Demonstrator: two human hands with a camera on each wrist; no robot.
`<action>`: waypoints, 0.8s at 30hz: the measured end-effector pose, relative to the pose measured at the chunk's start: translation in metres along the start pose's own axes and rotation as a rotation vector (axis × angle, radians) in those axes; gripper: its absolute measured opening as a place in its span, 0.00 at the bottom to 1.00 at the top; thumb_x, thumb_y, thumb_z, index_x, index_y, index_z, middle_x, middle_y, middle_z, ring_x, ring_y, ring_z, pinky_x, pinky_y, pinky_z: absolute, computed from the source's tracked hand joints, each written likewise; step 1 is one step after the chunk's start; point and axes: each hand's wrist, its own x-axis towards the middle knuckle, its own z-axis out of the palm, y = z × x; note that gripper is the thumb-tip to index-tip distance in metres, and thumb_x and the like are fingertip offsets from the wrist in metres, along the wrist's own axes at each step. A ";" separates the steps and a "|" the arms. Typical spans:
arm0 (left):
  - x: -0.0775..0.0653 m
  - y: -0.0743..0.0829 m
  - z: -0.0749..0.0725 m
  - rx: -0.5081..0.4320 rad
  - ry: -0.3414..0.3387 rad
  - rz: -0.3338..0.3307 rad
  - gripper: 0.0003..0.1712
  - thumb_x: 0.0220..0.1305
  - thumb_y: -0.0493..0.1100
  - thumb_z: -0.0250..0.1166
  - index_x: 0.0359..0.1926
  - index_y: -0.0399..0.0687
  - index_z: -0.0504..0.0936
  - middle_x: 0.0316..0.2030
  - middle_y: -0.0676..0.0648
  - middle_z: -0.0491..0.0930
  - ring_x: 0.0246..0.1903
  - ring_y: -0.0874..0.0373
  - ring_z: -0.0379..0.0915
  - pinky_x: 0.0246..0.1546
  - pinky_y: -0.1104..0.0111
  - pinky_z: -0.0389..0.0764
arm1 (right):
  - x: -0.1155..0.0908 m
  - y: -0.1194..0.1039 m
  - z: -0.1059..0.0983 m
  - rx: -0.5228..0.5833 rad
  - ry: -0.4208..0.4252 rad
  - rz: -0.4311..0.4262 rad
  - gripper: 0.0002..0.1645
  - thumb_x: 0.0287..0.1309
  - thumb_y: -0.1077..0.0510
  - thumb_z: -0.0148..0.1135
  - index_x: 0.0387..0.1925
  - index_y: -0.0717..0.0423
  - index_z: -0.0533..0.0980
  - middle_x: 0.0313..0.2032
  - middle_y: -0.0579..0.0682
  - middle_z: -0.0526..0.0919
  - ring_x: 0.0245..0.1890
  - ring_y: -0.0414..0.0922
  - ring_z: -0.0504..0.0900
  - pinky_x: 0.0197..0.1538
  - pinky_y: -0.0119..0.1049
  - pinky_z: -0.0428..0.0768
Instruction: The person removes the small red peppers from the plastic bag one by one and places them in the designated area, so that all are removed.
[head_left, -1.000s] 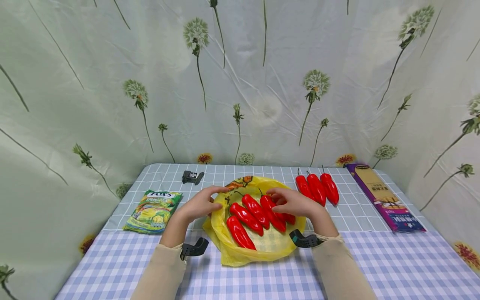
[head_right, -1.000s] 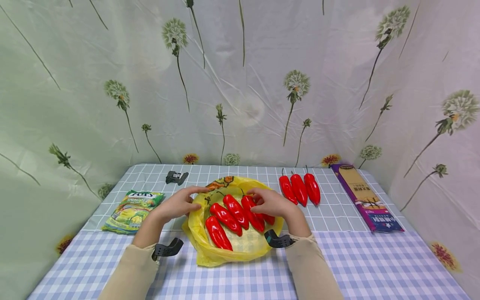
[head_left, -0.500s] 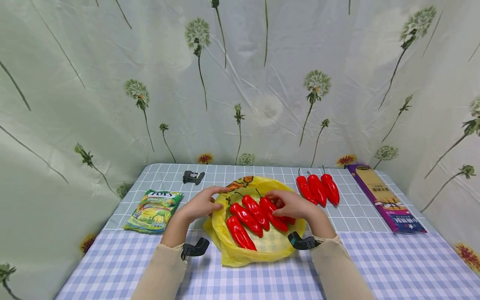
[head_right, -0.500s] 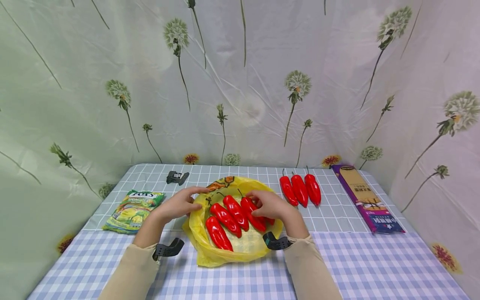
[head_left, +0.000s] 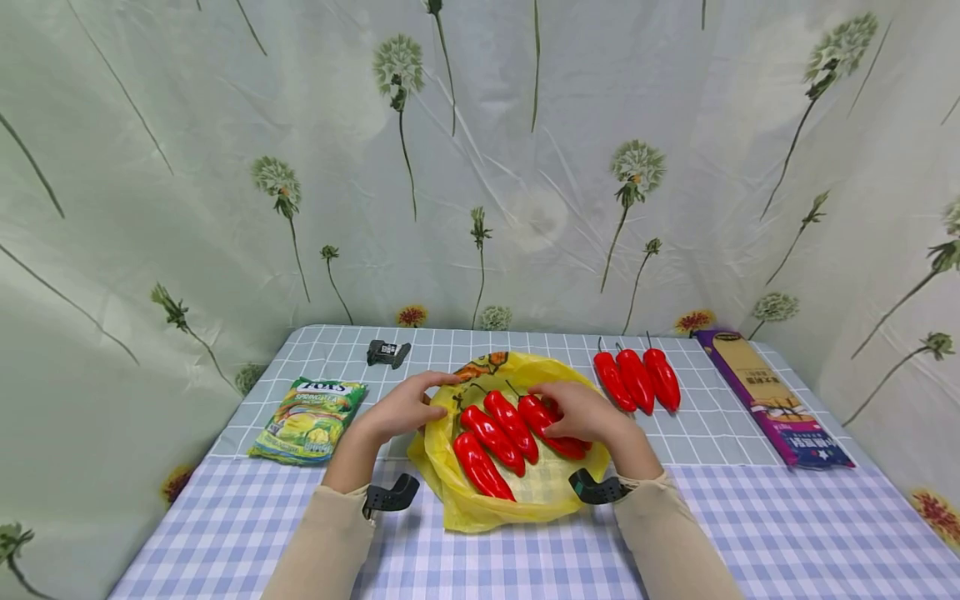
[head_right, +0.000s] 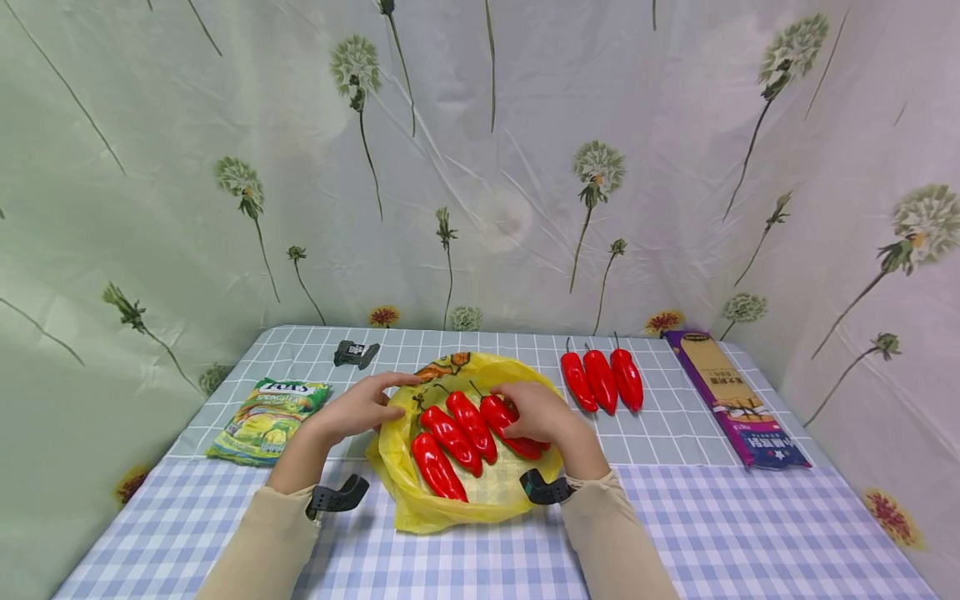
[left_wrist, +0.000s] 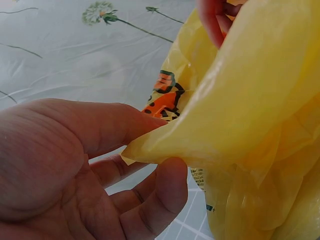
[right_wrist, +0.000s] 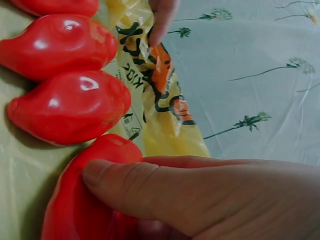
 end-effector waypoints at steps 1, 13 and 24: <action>0.000 0.000 0.000 0.001 0.001 0.000 0.29 0.65 0.32 0.61 0.67 0.45 0.73 0.67 0.37 0.69 0.30 0.57 0.78 0.31 0.65 0.85 | 0.000 0.000 0.001 -0.012 0.005 -0.001 0.36 0.50 0.59 0.76 0.63 0.52 0.75 0.52 0.49 0.83 0.52 0.48 0.79 0.59 0.48 0.80; -0.001 0.000 0.001 -0.011 -0.001 0.000 0.29 0.65 0.31 0.60 0.67 0.45 0.73 0.67 0.36 0.69 0.30 0.57 0.78 0.31 0.65 0.85 | 0.003 -0.001 0.004 -0.021 -0.004 0.065 0.35 0.51 0.57 0.75 0.63 0.47 0.76 0.48 0.46 0.84 0.50 0.46 0.78 0.56 0.46 0.82; 0.000 -0.001 0.000 -0.009 0.005 -0.015 0.29 0.65 0.32 0.61 0.67 0.46 0.73 0.67 0.37 0.69 0.31 0.57 0.78 0.31 0.65 0.85 | -0.001 -0.002 -0.004 0.164 0.020 0.047 0.32 0.56 0.59 0.70 0.63 0.47 0.74 0.48 0.48 0.83 0.48 0.46 0.79 0.48 0.42 0.85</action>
